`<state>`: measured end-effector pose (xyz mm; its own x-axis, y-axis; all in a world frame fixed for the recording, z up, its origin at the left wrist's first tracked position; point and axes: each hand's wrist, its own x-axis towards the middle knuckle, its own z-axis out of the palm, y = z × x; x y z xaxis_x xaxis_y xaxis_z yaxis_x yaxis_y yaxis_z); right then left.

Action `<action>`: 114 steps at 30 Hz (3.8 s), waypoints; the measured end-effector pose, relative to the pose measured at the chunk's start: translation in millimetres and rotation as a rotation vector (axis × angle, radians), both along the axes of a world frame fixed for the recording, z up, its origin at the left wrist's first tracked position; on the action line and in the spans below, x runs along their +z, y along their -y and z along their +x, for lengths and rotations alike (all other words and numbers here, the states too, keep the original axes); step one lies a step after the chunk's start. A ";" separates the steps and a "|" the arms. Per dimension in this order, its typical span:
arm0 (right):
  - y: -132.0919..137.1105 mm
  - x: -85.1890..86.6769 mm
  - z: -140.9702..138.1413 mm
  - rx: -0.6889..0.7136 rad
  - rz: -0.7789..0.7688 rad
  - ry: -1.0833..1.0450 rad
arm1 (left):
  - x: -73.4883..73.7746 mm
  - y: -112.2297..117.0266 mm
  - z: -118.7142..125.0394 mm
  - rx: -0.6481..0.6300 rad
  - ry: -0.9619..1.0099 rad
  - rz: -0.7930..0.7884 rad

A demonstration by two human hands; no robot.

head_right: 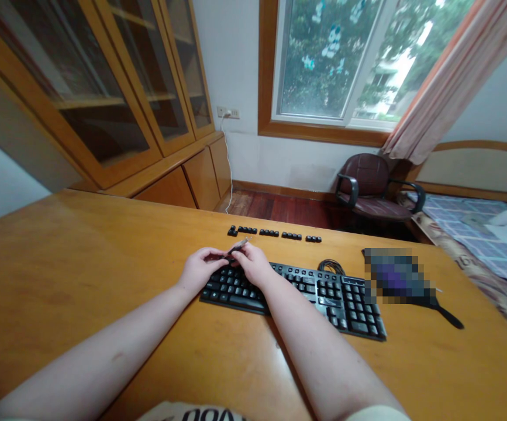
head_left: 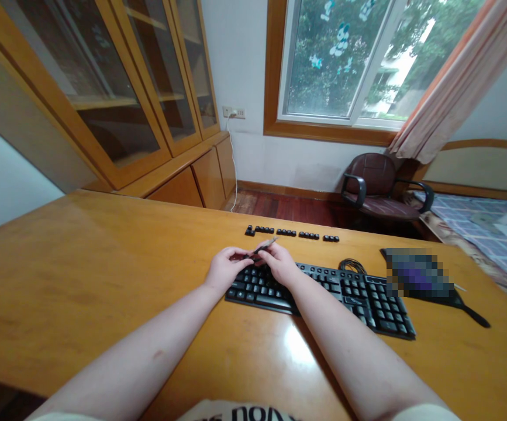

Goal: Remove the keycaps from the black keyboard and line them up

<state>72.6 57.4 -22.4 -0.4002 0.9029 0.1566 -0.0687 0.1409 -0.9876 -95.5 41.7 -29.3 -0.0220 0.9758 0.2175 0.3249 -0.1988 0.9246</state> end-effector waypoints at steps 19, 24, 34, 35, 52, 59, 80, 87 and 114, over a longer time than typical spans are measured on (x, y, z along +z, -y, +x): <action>-4.3 2.2 -0.1 -0.100 -0.159 -0.125 | -4.4 -0.7 -3.8 -0.164 0.089 -0.056; -1.9 2.8 2.0 -0.075 -0.067 -0.029 | -11.7 -1.0 -1.7 -0.129 0.044 -0.014; -0.1 4.2 2.0 -0.002 0.004 0.008 | -4.3 2.9 -4.3 -0.056 -0.200 0.127; 0.3 4.0 1.4 -0.005 0.005 0.009 | -3.8 2.6 -4.7 -0.062 -0.189 0.115; -2.4 -3.1 3.7 -0.154 0.166 0.123 | -5.7 -7.2 -8.4 -0.045 0.208 -0.046; -5.8 -4.2 4.2 -0.314 0.147 0.059 | -7.8 -11.3 -12.7 -0.044 0.135 -0.006; -9.0 2.0 12.1 -0.595 0.147 -0.098 | 46.3 -79.4 5.4 -0.136 -0.774 0.378; -10.5 3.9 13.8 -0.635 0.133 -0.143 | 4.8 -90.3 7.5 -0.334 -0.796 0.289; -9.8 7.0 13.4 -0.661 0.097 -0.138 | -2.4 -103.8 4.4 -0.201 -0.801 0.372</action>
